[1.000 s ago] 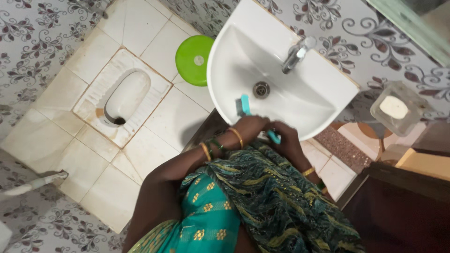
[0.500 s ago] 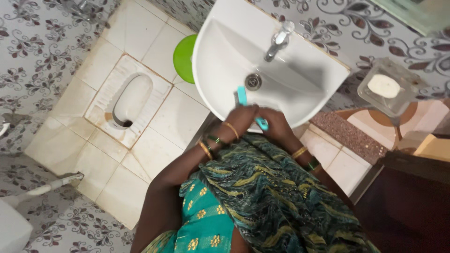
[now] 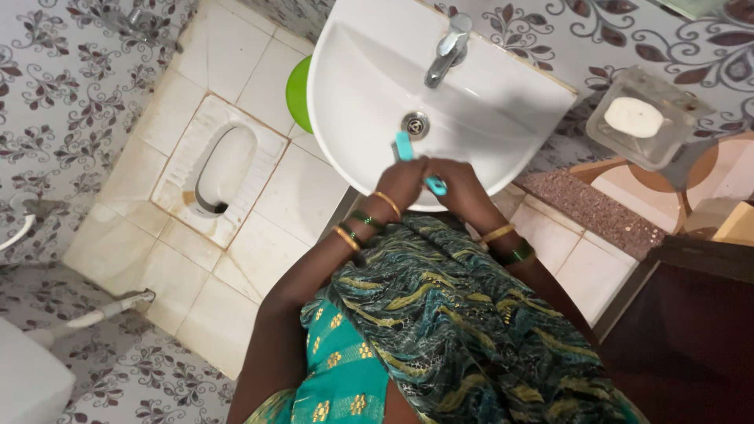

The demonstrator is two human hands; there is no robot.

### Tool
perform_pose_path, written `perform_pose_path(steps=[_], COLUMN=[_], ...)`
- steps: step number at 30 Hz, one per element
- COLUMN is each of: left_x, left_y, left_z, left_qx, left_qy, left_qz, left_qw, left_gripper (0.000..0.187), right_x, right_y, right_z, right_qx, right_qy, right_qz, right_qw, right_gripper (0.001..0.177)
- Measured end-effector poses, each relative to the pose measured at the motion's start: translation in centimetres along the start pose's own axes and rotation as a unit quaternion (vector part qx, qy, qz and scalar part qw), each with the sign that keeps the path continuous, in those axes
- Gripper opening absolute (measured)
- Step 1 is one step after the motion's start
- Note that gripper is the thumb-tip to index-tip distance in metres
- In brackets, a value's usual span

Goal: The person holds a brush and uses a small tool to clean the bristles over a sink.

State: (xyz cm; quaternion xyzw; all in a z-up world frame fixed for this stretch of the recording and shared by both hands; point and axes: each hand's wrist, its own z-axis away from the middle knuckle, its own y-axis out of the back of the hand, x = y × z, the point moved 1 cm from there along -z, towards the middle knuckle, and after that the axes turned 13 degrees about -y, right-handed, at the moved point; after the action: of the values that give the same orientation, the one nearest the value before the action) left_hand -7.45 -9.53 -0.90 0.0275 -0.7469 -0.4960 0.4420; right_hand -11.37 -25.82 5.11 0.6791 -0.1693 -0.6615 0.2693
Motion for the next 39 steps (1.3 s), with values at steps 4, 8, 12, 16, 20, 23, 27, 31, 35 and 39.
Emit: perform_pose_path(steps=[4,8,12,16,20,23,27,31,35,39], left_x=[-1.0,3.0,3.2,2.5,5.1,4.5,2.5,4.7,4.8,4.6], left_y=[0.2,-1.2,-1.6,-1.2,-2.6,-4.1,-4.1,-4.4,-5.4,-3.8], left_z=[-2.0,0.3,-0.3,-2.2,-1.1,-1.6,-3.2,-1.5,-1.7,-2.7], left_qx=[0.016,-0.034,0.01,0.07,0.016,0.005,0.075,0.043,0.041,0.096], left_qy=[-0.009,-0.038,-0.026,-0.027,-0.048,0.008,-0.038,-0.051,-0.021,-0.021], left_qz=[-0.035,-0.019,0.017,0.033,0.056,0.093,0.05,0.073,0.079,0.029], left_qw=[0.999,0.999,0.999,0.997,0.997,0.996,0.995,0.995,0.996,0.995], left_gripper=[0.023,0.024,0.036,0.028,0.021,0.029,0.025,0.03,0.025,0.025], right_x=[-1.2,-2.5,-2.2,-2.8,-3.7,-2.8,-1.9,-3.7,-2.8,-0.5], right_y=[1.2,5.6,5.1,5.2,7.7,7.1,5.9,7.8,7.6,6.3], right_z=[-1.4,2.9,2.5,1.2,4.5,4.2,2.3,5.1,5.1,2.7], right_qx=[0.023,-0.074,-0.028,0.004,-0.021,-0.008,0.027,-0.014,-0.016,-0.017], right_qy=[-0.02,-0.016,0.01,-0.002,0.02,-0.018,0.019,-0.006,-0.034,0.012], right_qz=[-0.045,-0.011,0.054,-0.063,0.053,0.075,0.012,0.101,0.08,-0.021], right_qw=[0.999,0.997,0.998,0.998,0.998,0.997,0.999,0.995,0.996,1.0], right_gripper=[0.023,0.022,0.023,0.019,0.027,0.034,0.029,0.033,0.038,0.02])
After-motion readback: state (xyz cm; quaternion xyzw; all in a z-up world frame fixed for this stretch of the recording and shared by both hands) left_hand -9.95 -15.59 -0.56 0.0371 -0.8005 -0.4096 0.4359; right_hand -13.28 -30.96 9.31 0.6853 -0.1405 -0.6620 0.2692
